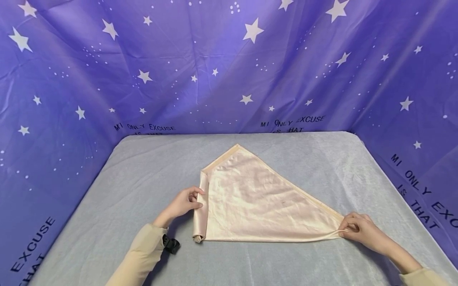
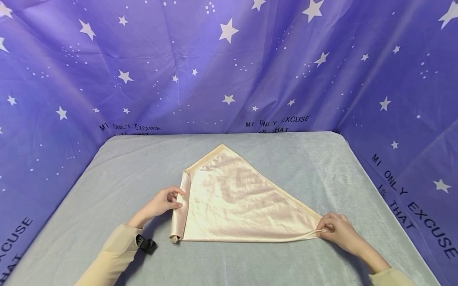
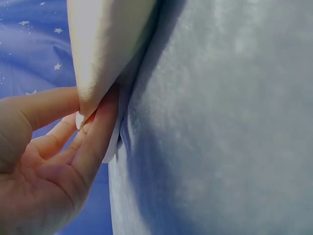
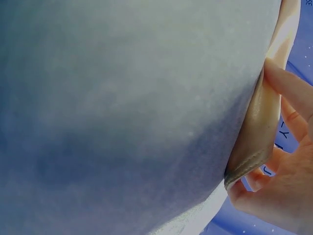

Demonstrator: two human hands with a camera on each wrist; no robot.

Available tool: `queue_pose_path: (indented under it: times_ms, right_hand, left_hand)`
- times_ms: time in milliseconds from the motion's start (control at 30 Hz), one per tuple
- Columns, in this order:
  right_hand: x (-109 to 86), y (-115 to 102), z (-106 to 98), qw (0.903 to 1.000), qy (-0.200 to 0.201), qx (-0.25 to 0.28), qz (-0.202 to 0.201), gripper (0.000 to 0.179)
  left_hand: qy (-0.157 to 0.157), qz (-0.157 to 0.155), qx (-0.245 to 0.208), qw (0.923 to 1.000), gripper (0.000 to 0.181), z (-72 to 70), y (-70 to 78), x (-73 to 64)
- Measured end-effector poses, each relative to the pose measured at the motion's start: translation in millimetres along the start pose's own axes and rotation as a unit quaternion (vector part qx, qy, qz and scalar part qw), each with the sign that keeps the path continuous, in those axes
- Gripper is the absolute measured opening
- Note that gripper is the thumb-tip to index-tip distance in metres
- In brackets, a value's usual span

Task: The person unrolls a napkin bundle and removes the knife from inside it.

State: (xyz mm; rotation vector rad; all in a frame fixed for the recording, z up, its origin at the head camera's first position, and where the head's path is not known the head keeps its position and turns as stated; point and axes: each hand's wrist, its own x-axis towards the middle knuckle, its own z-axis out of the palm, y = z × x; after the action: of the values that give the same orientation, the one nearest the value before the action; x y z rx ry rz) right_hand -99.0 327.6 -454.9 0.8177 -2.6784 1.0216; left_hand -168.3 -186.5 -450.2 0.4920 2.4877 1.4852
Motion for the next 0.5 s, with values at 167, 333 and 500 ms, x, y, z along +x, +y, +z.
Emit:
queue_pose_path:
  times_ms: [167, 333, 500]
  right_hand:
    - [0.3, 0, 1, 0.9999, 0.003, -0.005, -0.014, 0.032]
    - [1.2, 0, 1, 0.9998, 0.002, 0.002, -0.021, 0.032]
    - [1.1, 0, 1, 0.9998, 0.003, -0.003, -0.019, 0.032]
  left_hand:
    - [0.011, -0.009, -0.034, 0.9993, 0.031, -3.2, 0.0, -6.1]
    - [0.017, -0.025, -0.049, 0.9983, 0.031, -5.0, 0.5, -9.7]
    - [0.016, -0.032, -0.059, 0.9976, 0.032, -7.0, -8.3, -11.2]
